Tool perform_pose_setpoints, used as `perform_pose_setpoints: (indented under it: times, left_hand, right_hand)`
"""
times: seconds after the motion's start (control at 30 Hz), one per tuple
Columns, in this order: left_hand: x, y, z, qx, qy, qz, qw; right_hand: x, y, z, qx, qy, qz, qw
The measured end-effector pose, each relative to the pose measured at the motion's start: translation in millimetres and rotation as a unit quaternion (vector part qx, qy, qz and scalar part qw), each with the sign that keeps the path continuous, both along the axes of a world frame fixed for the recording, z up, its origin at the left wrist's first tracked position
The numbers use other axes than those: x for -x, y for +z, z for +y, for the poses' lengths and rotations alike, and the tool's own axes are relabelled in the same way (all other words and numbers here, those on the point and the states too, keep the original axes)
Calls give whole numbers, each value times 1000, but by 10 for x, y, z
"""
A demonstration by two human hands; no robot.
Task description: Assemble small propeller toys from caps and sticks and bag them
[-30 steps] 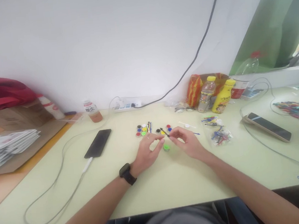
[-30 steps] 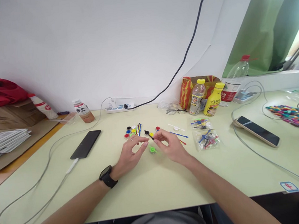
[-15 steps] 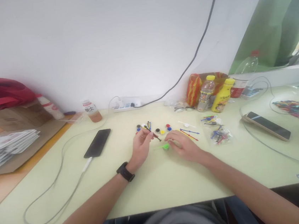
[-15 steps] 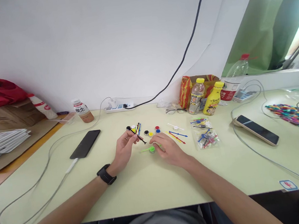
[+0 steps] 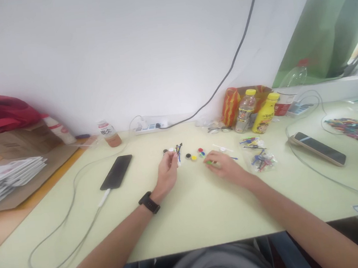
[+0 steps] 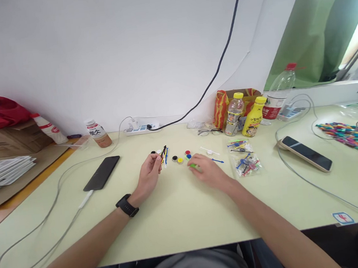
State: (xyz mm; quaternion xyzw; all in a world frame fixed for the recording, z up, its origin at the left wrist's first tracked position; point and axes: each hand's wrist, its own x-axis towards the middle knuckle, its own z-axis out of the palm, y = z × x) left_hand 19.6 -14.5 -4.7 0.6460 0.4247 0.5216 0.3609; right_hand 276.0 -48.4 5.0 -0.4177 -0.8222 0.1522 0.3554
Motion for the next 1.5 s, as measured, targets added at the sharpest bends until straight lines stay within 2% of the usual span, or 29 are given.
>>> perform_pose_setpoints:
  times: [0.07, 0.2, 0.3, 0.47, 0.53, 0.7, 0.87, 1.0, 1.1, 1.2, 1.3, 1.4, 1.5]
  left_hand:
    - [12, -7, 10, -13, 4, 22, 1000]
    - [20, 8, 6, -29, 13, 55, 998]
    - [20, 14, -3, -32, 16, 70, 997]
    - [22, 5, -8, -38, 22, 89, 995]
    - [17, 7, -14, -39, 26, 95, 994]
    - [-15, 36, -56, -36, 33, 95, 994]
    - [-46, 77, -104, -30, 28, 95, 995]
    - [-58, 93, -116, -24, 24, 95, 995]
    - [-61, 98, -117, -29, 22, 95, 995]
    - [-61, 104, -121, -28, 29, 96, 995]
    - [-61, 107, -122, -26, 36, 97, 994]
    - [-61, 101, -116, -29, 39, 101, 994]
    - [-58, 86, -105, -32, 42, 104, 993]
  right_hand:
    - [-197, 21, 112, -31, -79, 24, 996]
    - [-647, -2, 335, -95, -242, 19, 965]
    - [-877, -100, 443, -71, -288, -14, 955]
    - [-942, -222, 462, 4, -237, -66, 969]
    - [-898, -193, 436, 5, -225, -70, 972]
    - [-667, -37, 302, -40, -265, -99, 958]
    - [-435, -51, 154, 16, -248, -196, 949]
    - [-378, -135, 158, 49, -190, -199, 960]
    - [-301, -176, 191, 33, -176, -180, 967]
    - [-123, -190, 173, -25, -159, -159, 974]
    - [95, -194, 104, -81, -84, -152, 981]
    - [223, -203, 57, -100, -22, -182, 978]
    - [219, -213, 68, -102, -26, -201, 974]
